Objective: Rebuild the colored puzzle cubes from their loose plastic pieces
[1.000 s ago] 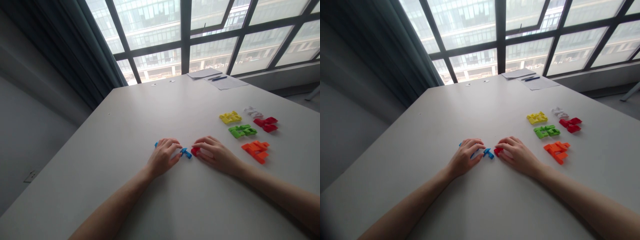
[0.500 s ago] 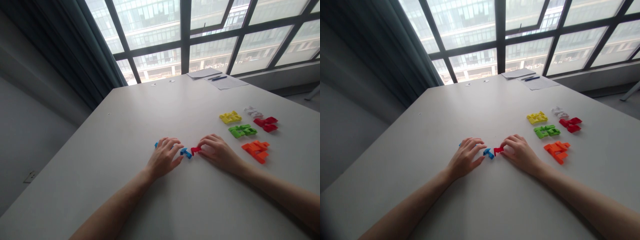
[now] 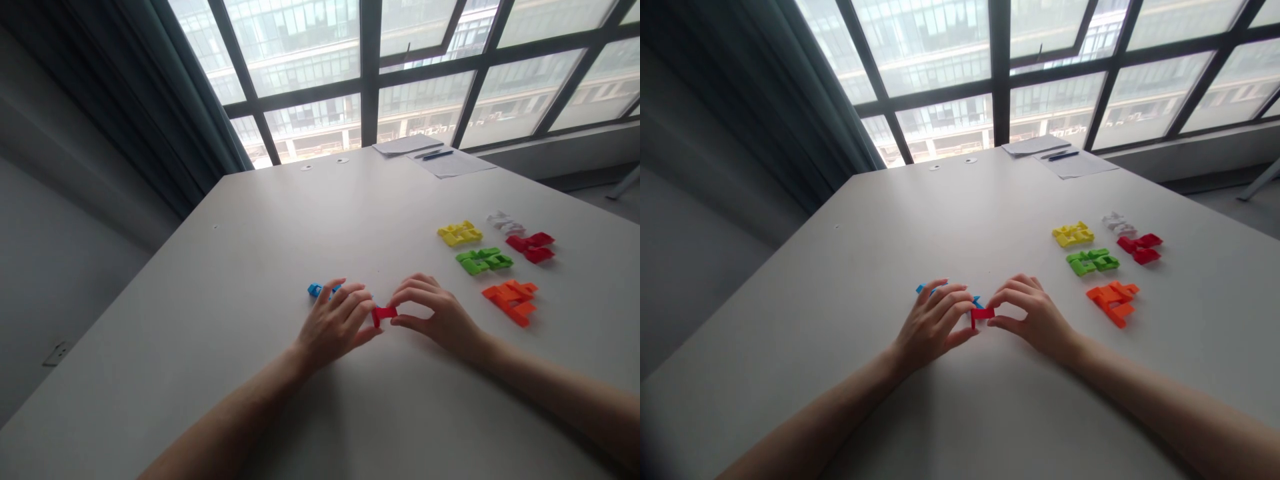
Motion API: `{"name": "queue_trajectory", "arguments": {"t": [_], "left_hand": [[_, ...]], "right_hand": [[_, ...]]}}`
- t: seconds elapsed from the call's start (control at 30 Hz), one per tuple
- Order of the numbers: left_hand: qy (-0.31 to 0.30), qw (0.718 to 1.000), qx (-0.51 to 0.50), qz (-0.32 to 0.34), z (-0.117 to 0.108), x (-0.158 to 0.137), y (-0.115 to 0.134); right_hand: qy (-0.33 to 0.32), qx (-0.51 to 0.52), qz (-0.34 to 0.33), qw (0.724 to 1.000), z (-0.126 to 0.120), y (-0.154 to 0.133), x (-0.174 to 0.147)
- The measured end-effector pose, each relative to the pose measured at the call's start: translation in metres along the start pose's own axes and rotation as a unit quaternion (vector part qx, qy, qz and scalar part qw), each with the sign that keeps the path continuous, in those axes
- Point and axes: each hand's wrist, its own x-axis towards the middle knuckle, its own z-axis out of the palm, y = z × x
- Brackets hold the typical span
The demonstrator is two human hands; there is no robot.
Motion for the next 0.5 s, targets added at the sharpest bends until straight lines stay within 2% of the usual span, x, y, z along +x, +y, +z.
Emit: {"name": "queue_trajectory", "arguments": {"t": [0.23,0.5], "left_hand": [[0.009,1.0,-0.025,-0.007,0.0001,0.0009,-0.0016],[-0.009,1.0,-0.027,-0.009,0.0027,-0.0034,-0.0047]], "right_hand": [[-0.008,0.03,0.002,1.0,-0.0006,-0.0012,-0.0005],[-0.027,0.039,0.01,0.999,-0.0017,-0.0039,-0.0007]]}}
